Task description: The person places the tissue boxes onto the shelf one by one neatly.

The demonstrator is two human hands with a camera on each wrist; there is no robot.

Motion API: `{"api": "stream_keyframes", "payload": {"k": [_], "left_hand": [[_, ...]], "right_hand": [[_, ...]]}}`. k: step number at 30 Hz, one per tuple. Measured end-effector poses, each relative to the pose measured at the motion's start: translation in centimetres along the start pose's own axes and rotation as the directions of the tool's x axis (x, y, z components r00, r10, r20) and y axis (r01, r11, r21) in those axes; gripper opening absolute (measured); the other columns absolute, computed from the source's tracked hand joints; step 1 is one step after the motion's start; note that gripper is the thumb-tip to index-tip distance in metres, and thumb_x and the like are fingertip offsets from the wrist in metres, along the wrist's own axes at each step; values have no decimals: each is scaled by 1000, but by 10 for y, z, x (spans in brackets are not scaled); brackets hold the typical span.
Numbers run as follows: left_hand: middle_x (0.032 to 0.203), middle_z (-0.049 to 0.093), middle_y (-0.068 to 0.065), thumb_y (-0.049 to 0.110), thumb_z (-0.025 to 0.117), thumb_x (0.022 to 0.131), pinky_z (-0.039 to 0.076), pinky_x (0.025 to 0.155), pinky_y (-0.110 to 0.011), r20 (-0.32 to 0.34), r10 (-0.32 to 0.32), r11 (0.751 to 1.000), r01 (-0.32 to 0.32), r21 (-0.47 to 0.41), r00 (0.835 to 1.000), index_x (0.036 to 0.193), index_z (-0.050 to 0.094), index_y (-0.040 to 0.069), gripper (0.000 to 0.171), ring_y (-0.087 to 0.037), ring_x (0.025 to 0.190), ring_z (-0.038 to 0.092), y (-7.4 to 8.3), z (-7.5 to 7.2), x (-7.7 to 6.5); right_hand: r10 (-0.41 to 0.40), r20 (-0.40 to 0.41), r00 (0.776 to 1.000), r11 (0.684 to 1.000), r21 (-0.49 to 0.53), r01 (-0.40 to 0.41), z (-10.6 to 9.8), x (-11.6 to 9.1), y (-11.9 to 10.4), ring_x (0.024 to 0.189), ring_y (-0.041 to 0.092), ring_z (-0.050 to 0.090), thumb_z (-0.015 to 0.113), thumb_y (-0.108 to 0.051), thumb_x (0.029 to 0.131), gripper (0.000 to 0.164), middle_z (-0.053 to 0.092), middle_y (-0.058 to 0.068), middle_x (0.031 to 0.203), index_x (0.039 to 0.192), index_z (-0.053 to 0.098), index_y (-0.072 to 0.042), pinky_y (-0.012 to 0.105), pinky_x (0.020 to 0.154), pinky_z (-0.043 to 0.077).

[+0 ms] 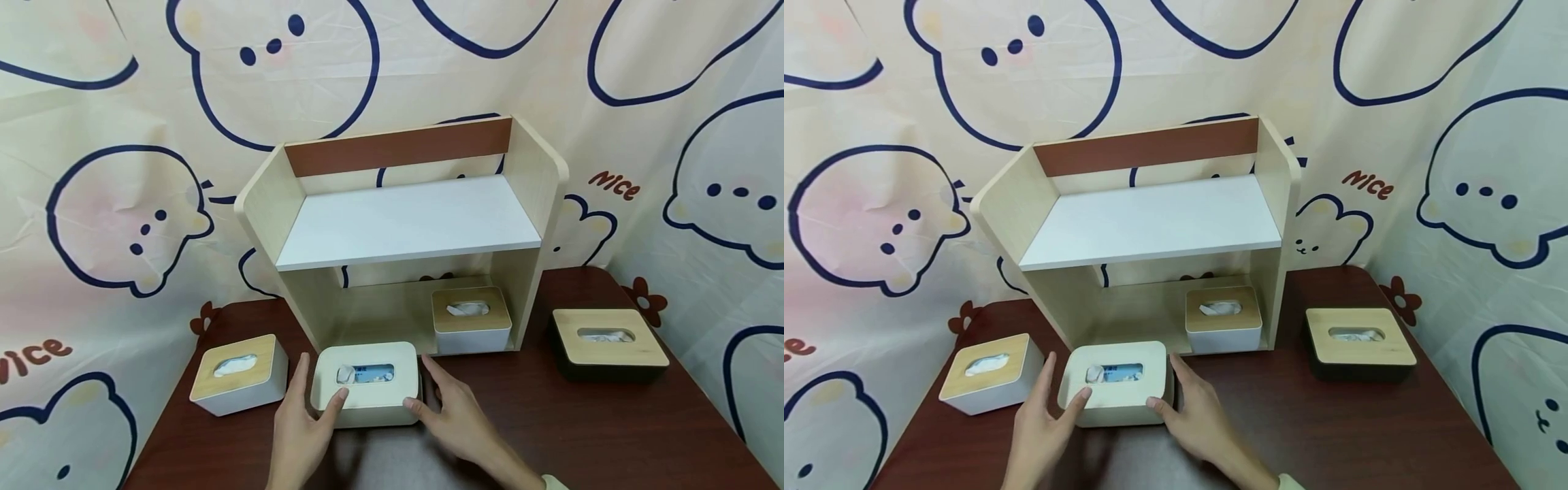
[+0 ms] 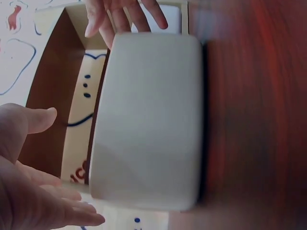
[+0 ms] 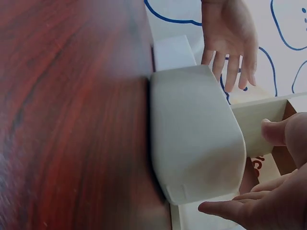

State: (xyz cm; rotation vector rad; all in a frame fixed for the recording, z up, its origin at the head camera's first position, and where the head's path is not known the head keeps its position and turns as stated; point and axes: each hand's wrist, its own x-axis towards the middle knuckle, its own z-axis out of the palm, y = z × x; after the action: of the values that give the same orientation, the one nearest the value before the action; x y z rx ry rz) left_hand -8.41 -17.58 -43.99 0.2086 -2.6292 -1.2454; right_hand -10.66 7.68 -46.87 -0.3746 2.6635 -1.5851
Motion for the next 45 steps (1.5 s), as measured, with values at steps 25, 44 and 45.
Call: {"api": "stream_keyframes", "payload": {"k": [25, 44, 45], "left_hand": [[172, 31, -27, 38, 82, 97, 58, 106, -49, 186, -122, 991, 129, -25, 975, 171, 24, 3, 100, -46, 145, 54, -37, -7, -3], [163, 47, -27, 8, 77, 99, 58, 105, -46, 122, -83, 990, 96, -102, 989, 164, 38, -2, 77, -44, 143, 57, -40, 3, -2], [164, 47, -26, 8, 77, 99, 58, 105, -46, 120, -86, 990, 99, -104, 989, 164, 38, -2, 76, -44, 143, 57, -39, 3, -2]], "right_hand": [[-45, 49, 998, 991, 128, 39, 21, -8, 11, 154, 49, 39, 75, -30, 103, 86, 33, 33, 170, 165, 30, 8, 43, 102, 59], [-66, -17, 998, 997, 47, 67, 30, -4, 16, 151, 42, 44, 73, -26, 103, 81, 39, 32, 166, 162, 33, 11, 50, 113, 51], [-69, -27, 997, 997, 38, 70, 31, -4, 16, 151, 40, 45, 73, -26, 103, 80, 39, 32, 165, 162, 34, 12, 50, 113, 50]]}}
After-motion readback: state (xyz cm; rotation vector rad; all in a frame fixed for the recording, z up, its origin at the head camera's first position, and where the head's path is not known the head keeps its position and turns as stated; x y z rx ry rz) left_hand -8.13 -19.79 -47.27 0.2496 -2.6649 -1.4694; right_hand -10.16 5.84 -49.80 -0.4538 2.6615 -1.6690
